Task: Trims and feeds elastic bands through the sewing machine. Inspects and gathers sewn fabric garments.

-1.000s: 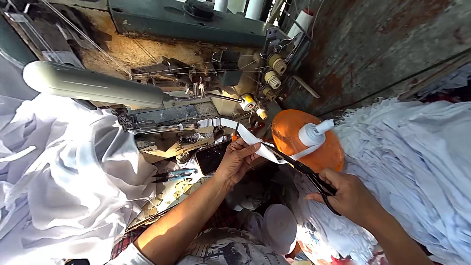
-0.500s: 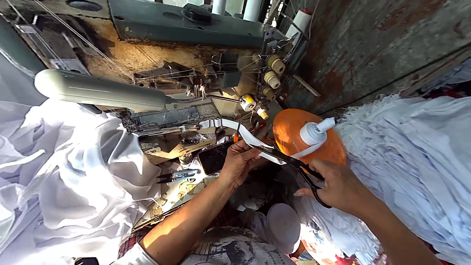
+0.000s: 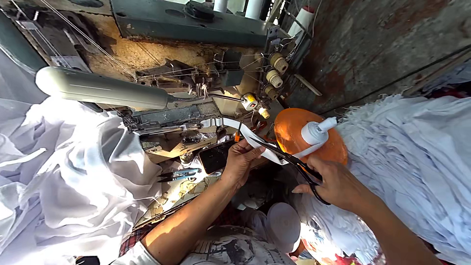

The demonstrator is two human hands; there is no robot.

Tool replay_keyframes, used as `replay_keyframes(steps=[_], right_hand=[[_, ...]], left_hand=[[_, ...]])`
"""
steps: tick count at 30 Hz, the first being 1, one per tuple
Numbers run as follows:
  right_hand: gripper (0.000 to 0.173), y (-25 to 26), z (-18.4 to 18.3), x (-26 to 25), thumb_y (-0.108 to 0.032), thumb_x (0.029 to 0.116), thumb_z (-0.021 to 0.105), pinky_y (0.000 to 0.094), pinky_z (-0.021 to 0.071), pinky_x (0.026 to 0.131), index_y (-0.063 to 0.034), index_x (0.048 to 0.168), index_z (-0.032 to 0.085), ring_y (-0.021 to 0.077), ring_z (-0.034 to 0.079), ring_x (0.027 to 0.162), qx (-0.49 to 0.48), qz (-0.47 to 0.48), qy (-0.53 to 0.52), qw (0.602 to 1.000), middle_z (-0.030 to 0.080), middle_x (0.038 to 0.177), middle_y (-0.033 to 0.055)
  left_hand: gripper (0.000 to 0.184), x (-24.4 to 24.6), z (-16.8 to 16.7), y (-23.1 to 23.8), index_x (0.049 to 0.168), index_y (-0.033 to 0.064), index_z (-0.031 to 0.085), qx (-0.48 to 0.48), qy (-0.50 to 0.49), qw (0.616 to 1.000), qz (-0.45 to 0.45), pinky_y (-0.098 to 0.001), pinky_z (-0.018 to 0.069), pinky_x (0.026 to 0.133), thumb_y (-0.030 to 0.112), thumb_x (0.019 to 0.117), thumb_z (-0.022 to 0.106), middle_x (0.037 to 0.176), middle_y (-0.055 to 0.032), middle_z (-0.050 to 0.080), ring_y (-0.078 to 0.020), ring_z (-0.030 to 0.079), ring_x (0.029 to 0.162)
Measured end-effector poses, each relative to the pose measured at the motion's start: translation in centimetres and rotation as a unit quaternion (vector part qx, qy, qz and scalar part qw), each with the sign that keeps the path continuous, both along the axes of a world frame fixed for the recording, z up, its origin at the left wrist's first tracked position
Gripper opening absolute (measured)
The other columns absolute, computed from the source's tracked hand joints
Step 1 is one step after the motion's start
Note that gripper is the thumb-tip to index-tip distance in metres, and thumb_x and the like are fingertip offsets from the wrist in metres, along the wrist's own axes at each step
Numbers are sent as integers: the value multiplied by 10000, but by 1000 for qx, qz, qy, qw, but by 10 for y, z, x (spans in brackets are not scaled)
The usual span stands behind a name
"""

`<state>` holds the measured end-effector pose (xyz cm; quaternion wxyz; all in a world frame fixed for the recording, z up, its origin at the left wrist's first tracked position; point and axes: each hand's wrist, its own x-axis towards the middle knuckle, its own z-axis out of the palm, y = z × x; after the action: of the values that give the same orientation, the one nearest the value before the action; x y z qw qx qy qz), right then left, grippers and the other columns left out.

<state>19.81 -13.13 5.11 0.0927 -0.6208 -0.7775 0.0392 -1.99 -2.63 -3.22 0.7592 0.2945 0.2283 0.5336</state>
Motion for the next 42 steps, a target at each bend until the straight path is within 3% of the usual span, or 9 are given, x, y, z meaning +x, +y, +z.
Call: replay_keyframes(steps=[14,21,24,30,34,42], right_hand=[[623,-10,-8,2,-647,870,628,303,410,484,-26,849,593,147,493,521,25,-8,7,1000,489,604,30],[641,-11,-9,7,-688,852,593,287,406,458,-48,831,599,140,488,502,88,-21,-24,996,483,589,20],[641,-9,-11,6,-681,852,591,312,414,448,-41,821,603,162,500,494,106,-14,-36,994,492,585,33],[640,-3,-12,11,-676,853,597,330,416,447,-37,829,607,167,498,492,100,-7,-33,994,499,587,38],[647,2,-11,10,-689,838,600,316,406,449,-42,831,606,149,484,493,93,-5,-25,995,493,589,26],[707,14,-7,3,-754,779,607,341,404,464,-50,843,608,175,507,522,89,1,-51,995,508,616,33]], left_hand=[[206,2,0,0,959,-3,705,0,5,1000,-1,-227,595,719,-179,880,633,816,-54,756,-87,705,704],[214,-4,5,16,1015,57,635,-102,-76,992,-9,-302,587,816,72,1063,426,875,-67,695,-145,694,792],[179,-3,8,20,940,75,586,-139,-109,984,-21,-308,598,778,37,1059,458,813,-79,694,-157,703,739],[201,-2,-3,21,925,43,635,-97,-152,982,-56,-304,606,772,-56,1007,480,836,-109,717,-164,715,744],[211,-3,-2,19,969,16,658,-75,-147,985,-49,-292,612,760,-108,984,489,864,-115,728,-157,721,748],[225,-1,-2,17,944,11,669,-71,-118,990,-33,-250,602,691,-134,965,497,837,-102,730,-125,707,699]])
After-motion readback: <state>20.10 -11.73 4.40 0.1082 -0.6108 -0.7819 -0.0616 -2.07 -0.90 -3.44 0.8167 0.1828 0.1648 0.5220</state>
